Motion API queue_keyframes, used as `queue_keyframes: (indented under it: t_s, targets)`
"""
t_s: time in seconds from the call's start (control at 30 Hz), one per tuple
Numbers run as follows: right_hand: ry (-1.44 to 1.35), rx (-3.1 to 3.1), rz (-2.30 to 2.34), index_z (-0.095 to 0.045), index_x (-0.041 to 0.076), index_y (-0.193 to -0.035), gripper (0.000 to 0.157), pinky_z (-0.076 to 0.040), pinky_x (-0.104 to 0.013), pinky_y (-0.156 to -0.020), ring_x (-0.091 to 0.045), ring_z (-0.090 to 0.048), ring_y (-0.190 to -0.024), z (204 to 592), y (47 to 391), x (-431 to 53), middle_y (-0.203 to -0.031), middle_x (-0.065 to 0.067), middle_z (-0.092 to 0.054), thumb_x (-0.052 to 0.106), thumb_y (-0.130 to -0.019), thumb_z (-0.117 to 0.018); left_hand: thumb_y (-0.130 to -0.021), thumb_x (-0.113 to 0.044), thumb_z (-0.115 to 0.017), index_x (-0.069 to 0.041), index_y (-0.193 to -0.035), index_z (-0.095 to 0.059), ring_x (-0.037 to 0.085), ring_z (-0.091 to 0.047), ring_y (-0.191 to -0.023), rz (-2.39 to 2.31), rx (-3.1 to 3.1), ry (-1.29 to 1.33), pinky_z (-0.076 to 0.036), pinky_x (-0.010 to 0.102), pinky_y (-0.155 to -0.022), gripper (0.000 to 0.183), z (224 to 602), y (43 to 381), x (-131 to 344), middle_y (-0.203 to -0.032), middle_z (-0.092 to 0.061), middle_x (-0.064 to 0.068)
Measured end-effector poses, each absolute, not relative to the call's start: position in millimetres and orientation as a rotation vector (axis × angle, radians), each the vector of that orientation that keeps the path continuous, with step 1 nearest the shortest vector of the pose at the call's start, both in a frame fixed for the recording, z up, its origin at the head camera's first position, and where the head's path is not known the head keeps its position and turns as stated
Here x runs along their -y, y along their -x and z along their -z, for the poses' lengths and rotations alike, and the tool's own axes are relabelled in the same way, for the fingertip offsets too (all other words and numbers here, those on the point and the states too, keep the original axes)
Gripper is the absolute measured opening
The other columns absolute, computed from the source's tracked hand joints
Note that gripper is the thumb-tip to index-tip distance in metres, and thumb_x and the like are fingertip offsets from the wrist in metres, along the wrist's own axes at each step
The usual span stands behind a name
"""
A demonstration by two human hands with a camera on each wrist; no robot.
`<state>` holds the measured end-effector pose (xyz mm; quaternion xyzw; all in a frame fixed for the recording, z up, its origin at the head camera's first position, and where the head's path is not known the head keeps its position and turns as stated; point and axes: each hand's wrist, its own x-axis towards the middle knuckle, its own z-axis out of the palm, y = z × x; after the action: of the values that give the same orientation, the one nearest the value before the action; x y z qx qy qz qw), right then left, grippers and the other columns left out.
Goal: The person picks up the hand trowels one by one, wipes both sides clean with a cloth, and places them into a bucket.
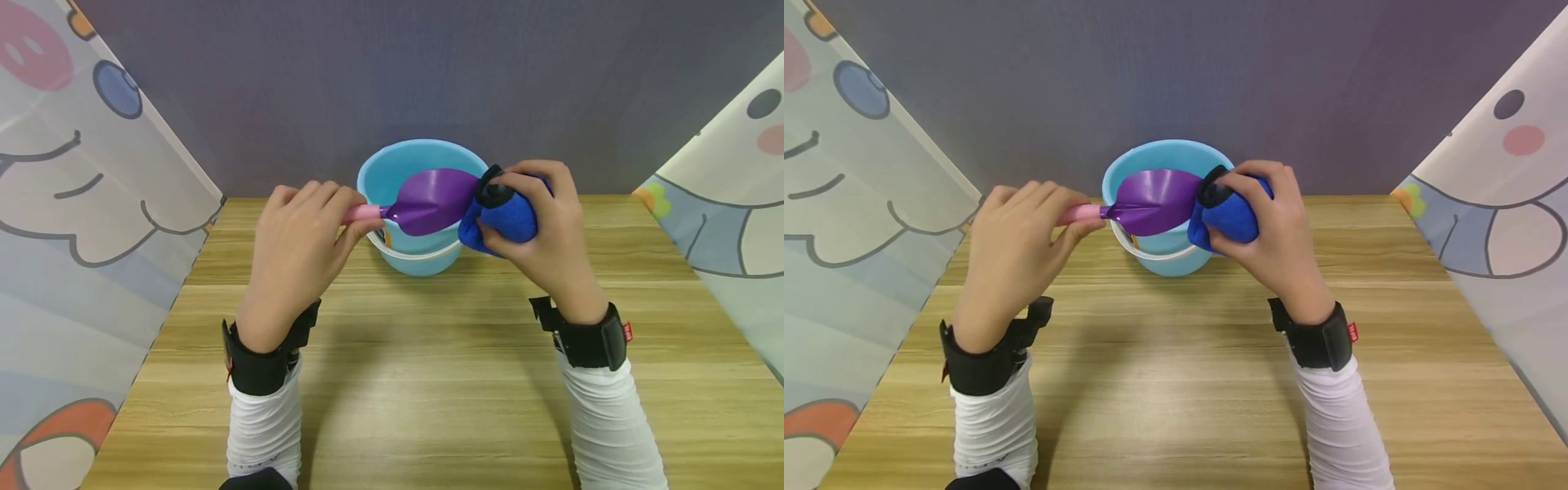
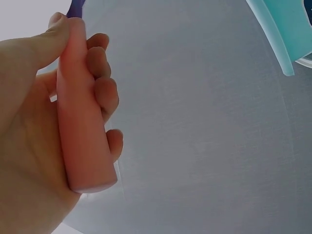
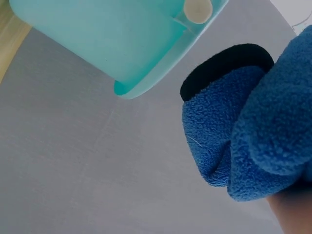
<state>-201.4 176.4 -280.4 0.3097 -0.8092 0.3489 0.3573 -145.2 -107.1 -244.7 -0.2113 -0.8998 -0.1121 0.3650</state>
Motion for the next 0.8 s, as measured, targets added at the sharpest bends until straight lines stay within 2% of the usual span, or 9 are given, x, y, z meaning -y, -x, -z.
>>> queue_keyframes:
  t_s: [0.23, 0.47, 0.6, 0.8]
  targets:
    - [-0.735, 2.004, -0.971, -0.065, -0.002, -0.107, 0.046, -0.042, -0.053, -0.097, -0.034, -0.051, -0.116, 276.3, 200.4, -176.8, -0.116, -0.034, -0.055, 0.015, -0.067, -0.08, -0.089, -0.042, -0.063, -0.005, -0.097, -0.07, 0.023, -0.056, -0.072, 0.372, 2.363, 0.539, -0.04, 0.038, -0.056, 0.038, 246.0, 145.7, 110.1, -0.079, -0.069, 0.009]
    - [-0.708, 1.967, -0.978, -0.065, -0.001, -0.106, 0.046, -0.042, -0.054, -0.097, -0.035, -0.052, -0.114, 275.3, 201.0, -180.4, -0.114, -0.034, -0.056, 0.015, -0.065, -0.08, -0.092, -0.043, -0.06, -0.006, -0.095, -0.068, 0.02, -0.048, -0.059, 0.385, 2.378, 0.5, -0.036, 0.033, -0.048, 0.038, 247.0, 146.8, 112.0, -0.069, -0.057, 0.006]
    - [-0.695, 1.959, -0.987, -0.065, -0.001, -0.105, 0.046, -0.042, -0.053, -0.098, -0.035, -0.052, -0.113, 275.0, 200.3, -181.4, -0.114, -0.034, -0.056, 0.015, -0.065, -0.08, -0.092, -0.042, -0.06, -0.007, -0.093, -0.065, 0.019, -0.042, -0.049, 0.391, 2.372, 0.488, -0.029, 0.031, -0.042, 0.036, 247.6, 147.7, 111.9, -0.062, -0.049, 0.004]
    - [-0.697, 1.971, -0.982, -0.065, -0.002, -0.106, 0.046, -0.043, -0.055, -0.099, -0.035, -0.052, -0.114, 275.0, 200.0, -181.6, -0.115, -0.034, -0.055, 0.015, -0.066, -0.08, -0.093, -0.045, -0.058, -0.01, -0.095, -0.062, 0.02, -0.037, -0.043, 0.404, 2.401, 0.461, -0.024, 0.031, -0.04, 0.035, 247.8, 147.8, 111.8, -0.053, -0.042, 0.002]
